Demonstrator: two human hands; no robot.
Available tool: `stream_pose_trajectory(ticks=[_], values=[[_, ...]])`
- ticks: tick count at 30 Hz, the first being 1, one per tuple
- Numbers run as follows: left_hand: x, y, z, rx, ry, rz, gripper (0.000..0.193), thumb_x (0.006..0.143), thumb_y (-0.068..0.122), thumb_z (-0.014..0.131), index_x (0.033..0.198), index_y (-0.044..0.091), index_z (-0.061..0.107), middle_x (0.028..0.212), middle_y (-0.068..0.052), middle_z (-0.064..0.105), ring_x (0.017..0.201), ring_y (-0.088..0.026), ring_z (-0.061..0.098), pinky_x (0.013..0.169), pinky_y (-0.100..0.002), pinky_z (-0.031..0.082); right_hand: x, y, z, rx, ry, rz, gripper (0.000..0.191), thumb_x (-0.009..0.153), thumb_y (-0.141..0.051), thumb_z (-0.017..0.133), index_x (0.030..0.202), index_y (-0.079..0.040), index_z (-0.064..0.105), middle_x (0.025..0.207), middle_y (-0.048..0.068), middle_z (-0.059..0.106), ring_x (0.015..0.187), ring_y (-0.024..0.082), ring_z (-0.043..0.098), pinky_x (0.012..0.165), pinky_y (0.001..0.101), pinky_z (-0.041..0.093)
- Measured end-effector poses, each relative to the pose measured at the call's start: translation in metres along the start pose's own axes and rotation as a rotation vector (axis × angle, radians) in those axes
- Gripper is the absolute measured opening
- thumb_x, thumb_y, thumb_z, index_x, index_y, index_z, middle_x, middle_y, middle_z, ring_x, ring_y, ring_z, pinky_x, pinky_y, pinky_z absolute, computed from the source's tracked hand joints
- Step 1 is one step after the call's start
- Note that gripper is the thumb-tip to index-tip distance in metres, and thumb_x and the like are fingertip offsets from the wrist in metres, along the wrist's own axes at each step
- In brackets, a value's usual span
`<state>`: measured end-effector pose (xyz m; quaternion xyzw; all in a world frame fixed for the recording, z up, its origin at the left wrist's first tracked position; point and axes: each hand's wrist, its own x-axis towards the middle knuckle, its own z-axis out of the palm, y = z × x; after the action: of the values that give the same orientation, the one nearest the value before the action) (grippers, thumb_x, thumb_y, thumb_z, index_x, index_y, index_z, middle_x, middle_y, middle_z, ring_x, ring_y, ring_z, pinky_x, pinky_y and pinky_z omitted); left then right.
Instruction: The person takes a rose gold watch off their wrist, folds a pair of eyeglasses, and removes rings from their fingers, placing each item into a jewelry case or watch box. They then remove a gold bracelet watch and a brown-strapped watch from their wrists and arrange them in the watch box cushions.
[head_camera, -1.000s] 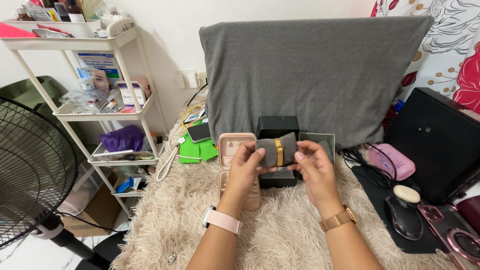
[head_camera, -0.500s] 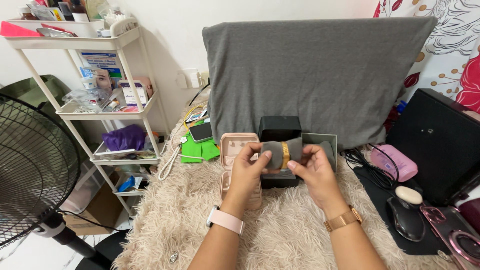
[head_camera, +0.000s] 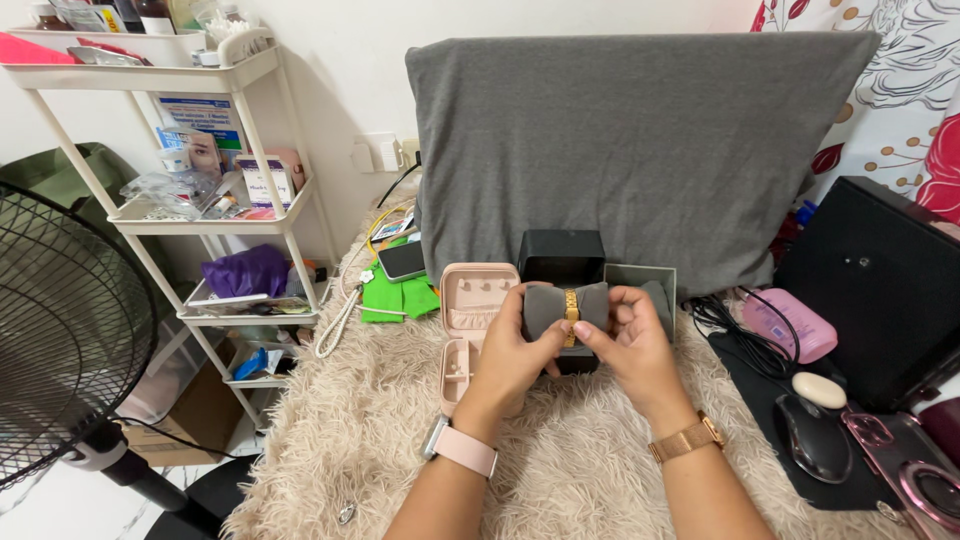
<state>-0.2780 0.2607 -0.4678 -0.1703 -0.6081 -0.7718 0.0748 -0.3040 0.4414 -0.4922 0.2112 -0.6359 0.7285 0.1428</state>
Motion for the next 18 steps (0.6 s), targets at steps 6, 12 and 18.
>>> stream_pose_trajectory(ticks=[6, 12, 18], values=[[-0.004, 0.010, 0.001, -0.073, -0.045, -0.001, 0.038, 0.087, 0.009, 0.074, 0.121, -0.001, 0.060, 0.089, -0.004, 0.067, 0.065, -0.007, 0.061, 0.048, -0.024, 0.052, -0.001, 0.002, 0.000, 0.022, -0.017, -0.041, 0.048, 0.087, 0.001, 0.071, 0.126, -0.004, 0.044, 0.119, 0.012, 0.064, 0.111, 0.016, 0.064, 0.097, 0.0314, 0.053], [-0.005, 0.006, 0.003, 0.015, -0.046, 0.058, 0.033, 0.087, 0.010, 0.074, 0.116, -0.001, 0.062, 0.087, -0.004, 0.069, 0.059, -0.006, 0.060, 0.047, -0.022, 0.050, -0.001, 0.012, -0.002, 0.006, -0.017, -0.112, 0.045, 0.088, 0.004, 0.070, 0.125, -0.003, 0.045, 0.115, 0.010, 0.063, 0.106, 0.014, 0.064, 0.093, 0.0301, 0.055], [-0.002, -0.001, 0.007, 0.042, -0.013, 0.068, 0.029, 0.089, 0.009, 0.073, 0.114, -0.001, 0.064, 0.084, -0.004, 0.069, 0.055, -0.005, 0.058, 0.045, -0.022, 0.048, 0.001, 0.013, 0.002, -0.051, 0.031, -0.094, 0.043, 0.088, 0.005, 0.071, 0.122, -0.003, 0.045, 0.112, 0.008, 0.062, 0.102, 0.013, 0.063, 0.090, 0.0300, 0.055]])
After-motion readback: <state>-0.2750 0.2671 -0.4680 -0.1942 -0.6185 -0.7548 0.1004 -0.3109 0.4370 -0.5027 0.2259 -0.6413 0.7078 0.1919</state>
